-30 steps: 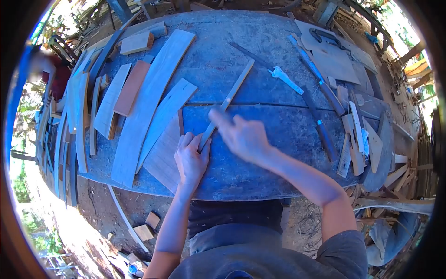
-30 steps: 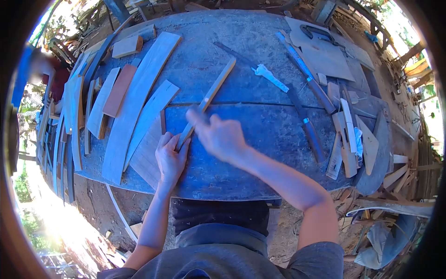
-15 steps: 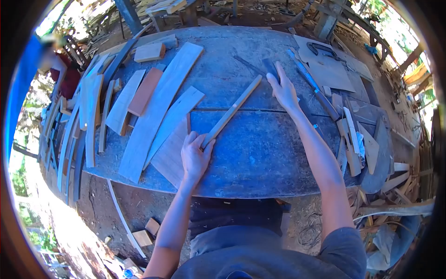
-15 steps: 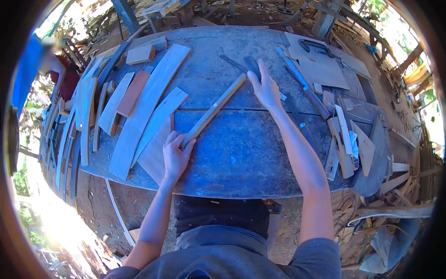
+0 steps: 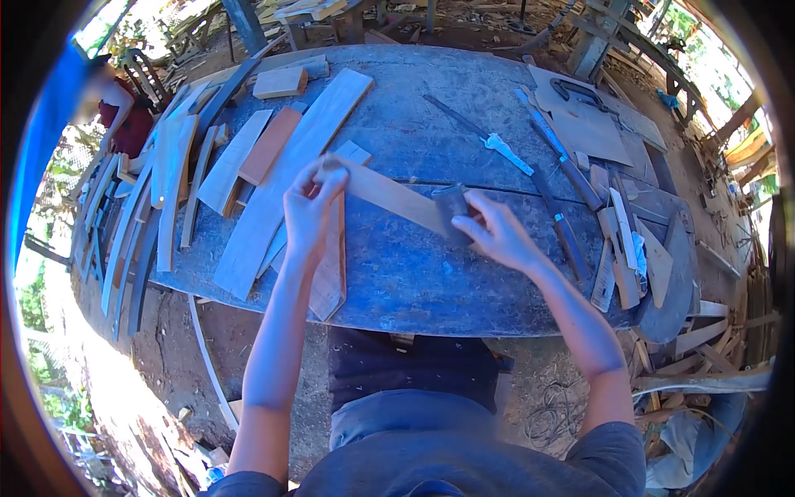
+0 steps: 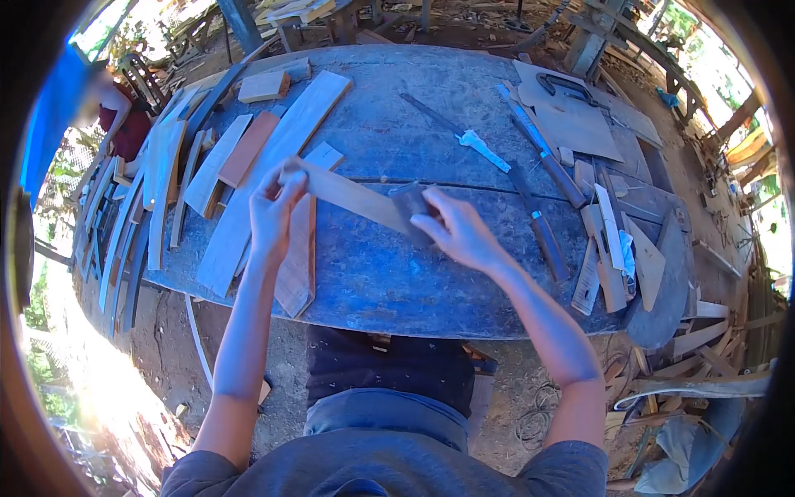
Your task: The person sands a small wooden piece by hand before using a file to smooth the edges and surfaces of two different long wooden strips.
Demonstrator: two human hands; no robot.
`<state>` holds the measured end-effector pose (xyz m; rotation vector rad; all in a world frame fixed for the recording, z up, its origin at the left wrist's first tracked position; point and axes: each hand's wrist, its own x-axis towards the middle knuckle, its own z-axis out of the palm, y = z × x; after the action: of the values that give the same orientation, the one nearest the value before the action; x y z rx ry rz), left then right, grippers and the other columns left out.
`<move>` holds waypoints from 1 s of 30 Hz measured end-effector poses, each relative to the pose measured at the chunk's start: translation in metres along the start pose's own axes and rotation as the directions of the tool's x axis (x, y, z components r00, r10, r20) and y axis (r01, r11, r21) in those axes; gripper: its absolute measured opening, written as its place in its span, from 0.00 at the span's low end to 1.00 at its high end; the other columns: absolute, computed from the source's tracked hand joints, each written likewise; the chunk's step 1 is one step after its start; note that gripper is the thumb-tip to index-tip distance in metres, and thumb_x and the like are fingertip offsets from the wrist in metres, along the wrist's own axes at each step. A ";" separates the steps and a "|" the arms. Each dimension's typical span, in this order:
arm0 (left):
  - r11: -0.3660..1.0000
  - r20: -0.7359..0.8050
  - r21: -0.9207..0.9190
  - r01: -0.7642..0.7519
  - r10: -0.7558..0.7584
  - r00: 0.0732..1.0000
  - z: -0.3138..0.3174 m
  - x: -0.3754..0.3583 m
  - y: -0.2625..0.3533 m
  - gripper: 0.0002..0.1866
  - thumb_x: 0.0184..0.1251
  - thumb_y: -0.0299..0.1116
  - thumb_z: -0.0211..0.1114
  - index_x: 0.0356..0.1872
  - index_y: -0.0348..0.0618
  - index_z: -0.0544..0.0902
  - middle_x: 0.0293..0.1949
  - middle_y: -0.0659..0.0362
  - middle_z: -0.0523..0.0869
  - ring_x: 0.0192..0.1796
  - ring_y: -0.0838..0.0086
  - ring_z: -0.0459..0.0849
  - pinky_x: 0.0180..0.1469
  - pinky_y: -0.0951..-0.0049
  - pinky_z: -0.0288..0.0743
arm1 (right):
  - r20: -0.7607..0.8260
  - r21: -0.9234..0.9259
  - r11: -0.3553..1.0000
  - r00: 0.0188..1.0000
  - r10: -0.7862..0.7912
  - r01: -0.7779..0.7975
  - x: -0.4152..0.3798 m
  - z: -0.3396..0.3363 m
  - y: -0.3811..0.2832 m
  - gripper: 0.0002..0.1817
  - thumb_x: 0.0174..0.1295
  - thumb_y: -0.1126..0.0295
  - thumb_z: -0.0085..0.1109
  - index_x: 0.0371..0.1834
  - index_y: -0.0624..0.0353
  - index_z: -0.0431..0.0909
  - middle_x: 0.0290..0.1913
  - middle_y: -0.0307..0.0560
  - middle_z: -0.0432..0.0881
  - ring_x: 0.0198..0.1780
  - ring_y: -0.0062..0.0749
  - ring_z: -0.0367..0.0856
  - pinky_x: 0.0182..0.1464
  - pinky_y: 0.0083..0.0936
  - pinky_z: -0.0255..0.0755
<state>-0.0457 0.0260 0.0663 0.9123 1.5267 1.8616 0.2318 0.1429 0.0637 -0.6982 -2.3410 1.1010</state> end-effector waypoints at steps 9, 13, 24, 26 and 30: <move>0.750 0.317 -0.287 0.596 -0.513 0.798 0.087 -0.088 -0.020 0.18 0.84 0.43 0.49 0.67 0.49 0.67 0.53 0.60 0.80 0.55 0.73 0.82 0.56 0.62 0.80 | -0.218 0.598 0.799 0.945 0.245 -0.069 -0.028 0.067 -0.033 0.14 0.75 0.64 0.58 0.54 0.63 0.73 0.43 0.42 0.81 0.45 0.17 0.78 0.48 0.22 0.74; 0.709 0.435 -0.307 0.635 -0.489 0.756 0.066 -0.082 -0.033 0.19 0.85 0.40 0.45 0.69 0.47 0.65 0.53 0.56 0.80 0.51 0.69 0.85 0.54 0.60 0.83 | -0.143 0.767 0.623 0.906 0.399 -0.153 -0.028 0.036 -0.039 0.15 0.76 0.61 0.56 0.56 0.60 0.74 0.44 0.44 0.82 0.45 0.22 0.82 0.50 0.24 0.76; 0.665 0.332 -0.326 0.672 -0.585 0.740 0.076 -0.090 -0.012 0.18 0.82 0.41 0.53 0.65 0.43 0.69 0.49 0.54 0.79 0.51 0.68 0.83 0.51 0.64 0.82 | 0.091 0.611 0.766 0.979 0.184 -0.201 -0.048 0.032 -0.049 0.17 0.76 0.65 0.55 0.62 0.61 0.72 0.52 0.42 0.81 0.55 0.23 0.78 0.59 0.26 0.72; 0.715 0.300 -0.315 0.624 -0.549 0.780 0.078 -0.090 -0.018 0.18 0.82 0.40 0.54 0.64 0.43 0.69 0.48 0.55 0.79 0.49 0.70 0.83 0.50 0.66 0.82 | 0.172 0.650 0.714 0.966 0.194 -0.260 -0.048 0.031 -0.048 0.19 0.76 0.63 0.55 0.63 0.61 0.71 0.54 0.44 0.81 0.56 0.24 0.78 0.61 0.27 0.71; 0.683 0.421 -0.279 0.675 -0.544 0.725 0.069 -0.082 -0.027 0.20 0.82 0.42 0.54 0.65 0.43 0.68 0.44 0.58 0.79 0.42 0.75 0.82 0.46 0.73 0.81 | 0.327 0.818 0.433 0.926 0.189 -0.377 -0.052 0.029 -0.043 0.23 0.75 0.60 0.55 0.68 0.59 0.69 0.60 0.50 0.81 0.61 0.31 0.79 0.66 0.34 0.71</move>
<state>0.0588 0.0089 0.0356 0.3718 1.0000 1.3689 0.2437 0.0706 0.0711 -0.5772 -1.3954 2.3479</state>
